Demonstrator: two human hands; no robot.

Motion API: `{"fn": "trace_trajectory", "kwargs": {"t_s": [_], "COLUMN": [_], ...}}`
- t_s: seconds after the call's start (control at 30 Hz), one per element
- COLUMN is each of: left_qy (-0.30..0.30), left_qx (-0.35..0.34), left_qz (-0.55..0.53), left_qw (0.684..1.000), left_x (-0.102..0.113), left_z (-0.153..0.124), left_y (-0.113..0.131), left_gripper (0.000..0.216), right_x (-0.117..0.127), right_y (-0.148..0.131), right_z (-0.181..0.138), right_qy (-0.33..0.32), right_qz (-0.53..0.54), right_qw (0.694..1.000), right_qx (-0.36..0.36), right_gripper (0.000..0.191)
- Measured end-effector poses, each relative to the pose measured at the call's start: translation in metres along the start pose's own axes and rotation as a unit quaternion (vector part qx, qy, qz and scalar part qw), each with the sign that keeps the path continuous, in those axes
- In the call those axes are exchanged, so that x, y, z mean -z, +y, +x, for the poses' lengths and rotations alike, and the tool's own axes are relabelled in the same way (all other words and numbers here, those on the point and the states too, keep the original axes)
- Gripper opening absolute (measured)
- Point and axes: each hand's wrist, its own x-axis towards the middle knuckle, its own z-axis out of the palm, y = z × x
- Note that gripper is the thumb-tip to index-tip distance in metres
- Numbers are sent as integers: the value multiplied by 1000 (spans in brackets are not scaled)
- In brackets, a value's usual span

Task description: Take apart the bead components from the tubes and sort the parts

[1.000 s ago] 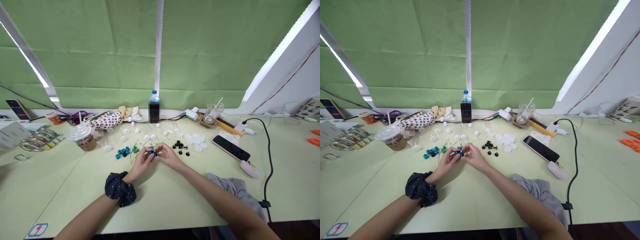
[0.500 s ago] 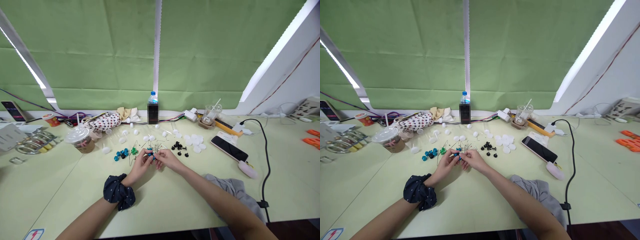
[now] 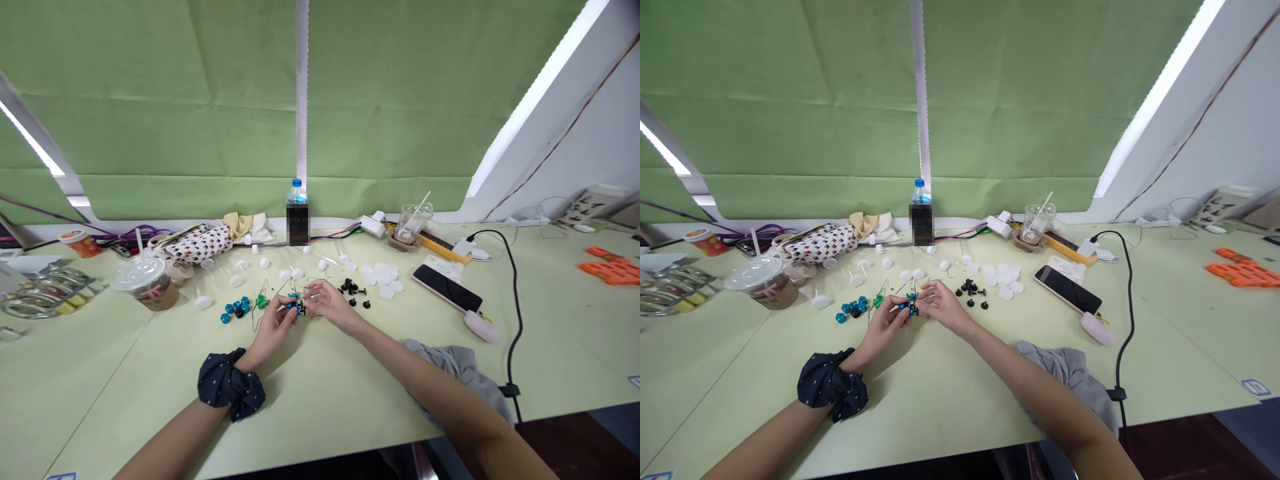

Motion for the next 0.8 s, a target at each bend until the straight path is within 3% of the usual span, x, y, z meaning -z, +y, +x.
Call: {"fn": "trace_trajectory", "kwargs": {"t_s": [0.13,0.2,0.3,0.5,0.6,0.67,0.8], "left_qy": [-4,-6,2,-17,-10,-4,-15], "left_qx": [-9,-9,-10,-10,-8,-5,-5], "left_qz": [6,4,-5,-2,-8,-14,-6], "left_qw": [1000,1000,1000,1000,1000,1000,1000], "left_x": [0,0,1,-1,-1,-1,1], "left_z": [0,0,0,-2,-2,-1,-1], "left_y": [-1,-1,-1,0,0,-1,-3], "left_gripper": [27,26,25,25,24,24,24], "right_x": [-1,-2,-3,-5,-5,-5,-5], "right_y": [2,2,0,3,3,3,2], "right_z": [-1,-3,-3,-1,0,-1,0], "right_qy": [-67,-85,-45,-54,-40,-29,-53], "right_qz": [0,-7,-7,-36,-50,-44,-40], "right_qw": [992,994,999,995,998,998,996], "right_qx": [-110,-70,27,-72,14,43,-64], "right_gripper": [45,41,47,41,41,53,41]}}
